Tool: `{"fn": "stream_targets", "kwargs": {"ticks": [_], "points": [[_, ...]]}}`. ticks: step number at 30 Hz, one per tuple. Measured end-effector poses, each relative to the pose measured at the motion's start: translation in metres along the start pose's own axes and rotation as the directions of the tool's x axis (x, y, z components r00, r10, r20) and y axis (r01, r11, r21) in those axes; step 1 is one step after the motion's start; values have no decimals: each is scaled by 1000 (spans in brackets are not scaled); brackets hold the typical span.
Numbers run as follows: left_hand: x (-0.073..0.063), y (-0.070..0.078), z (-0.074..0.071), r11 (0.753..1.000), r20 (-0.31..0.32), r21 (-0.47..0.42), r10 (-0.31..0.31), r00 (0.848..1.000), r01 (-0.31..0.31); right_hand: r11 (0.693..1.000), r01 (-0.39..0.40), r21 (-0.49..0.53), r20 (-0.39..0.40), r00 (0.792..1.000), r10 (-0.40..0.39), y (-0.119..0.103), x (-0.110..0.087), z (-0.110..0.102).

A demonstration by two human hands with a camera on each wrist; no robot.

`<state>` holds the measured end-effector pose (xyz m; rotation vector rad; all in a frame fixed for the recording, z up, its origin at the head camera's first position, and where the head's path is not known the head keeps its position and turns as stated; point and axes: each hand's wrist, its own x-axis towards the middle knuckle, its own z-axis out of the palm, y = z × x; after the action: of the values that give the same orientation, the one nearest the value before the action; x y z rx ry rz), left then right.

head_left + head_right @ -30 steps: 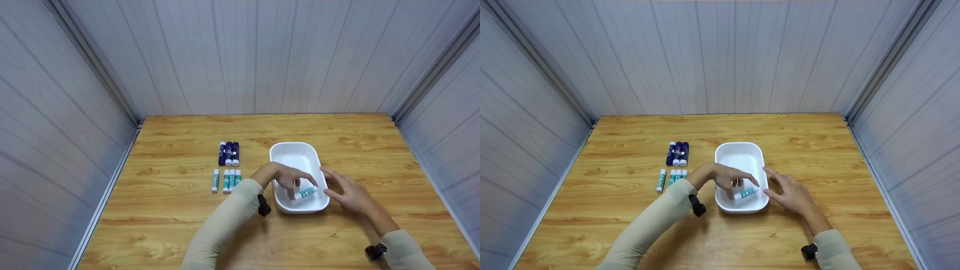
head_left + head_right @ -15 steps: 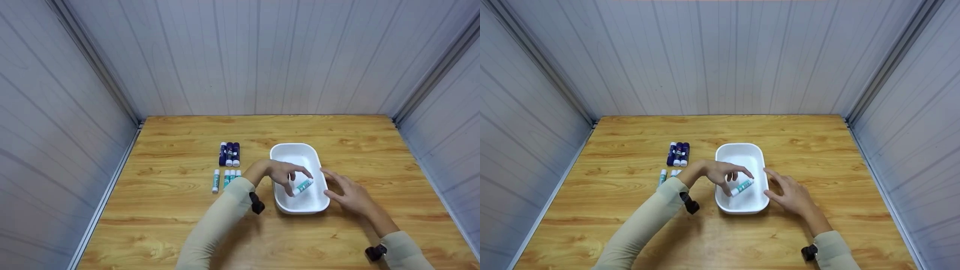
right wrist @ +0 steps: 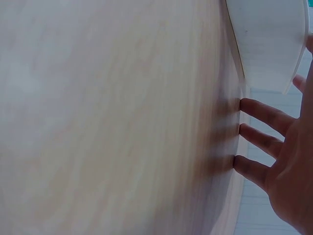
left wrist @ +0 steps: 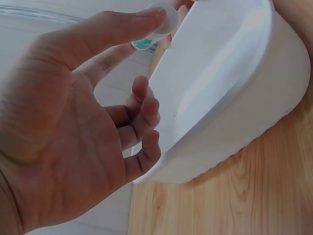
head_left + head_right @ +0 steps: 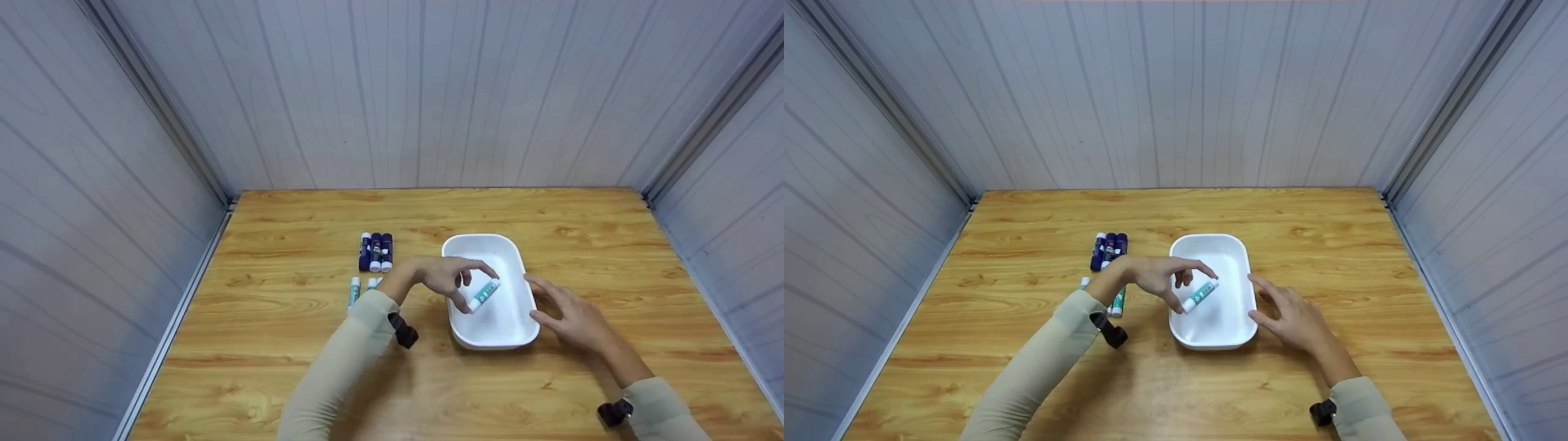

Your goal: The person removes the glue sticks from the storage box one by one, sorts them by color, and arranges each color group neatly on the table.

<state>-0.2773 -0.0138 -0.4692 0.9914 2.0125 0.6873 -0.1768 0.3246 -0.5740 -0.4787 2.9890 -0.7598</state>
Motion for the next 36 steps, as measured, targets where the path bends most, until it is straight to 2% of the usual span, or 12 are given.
{"fn": "stream_targets", "kwargs": {"ticks": [6,15,23,36], "points": [[-16,-8,-4,999,-42,-30,33,999,-34,1000,9,3,0,1000,-9,1,0,0],[-39,-23,-7,997,-72,-78,-25,997,20,999,24,23,-5,1000,-24,2,0,2],[-58,-43,-7,994,-122,-106,-8,993,-5,999,26,30,-2,1000,-26,0,1,2],[-88,-66,-5,991,-223,-131,-39,974,10,999,34,31,-6,999,-34,1,1,2]]}}
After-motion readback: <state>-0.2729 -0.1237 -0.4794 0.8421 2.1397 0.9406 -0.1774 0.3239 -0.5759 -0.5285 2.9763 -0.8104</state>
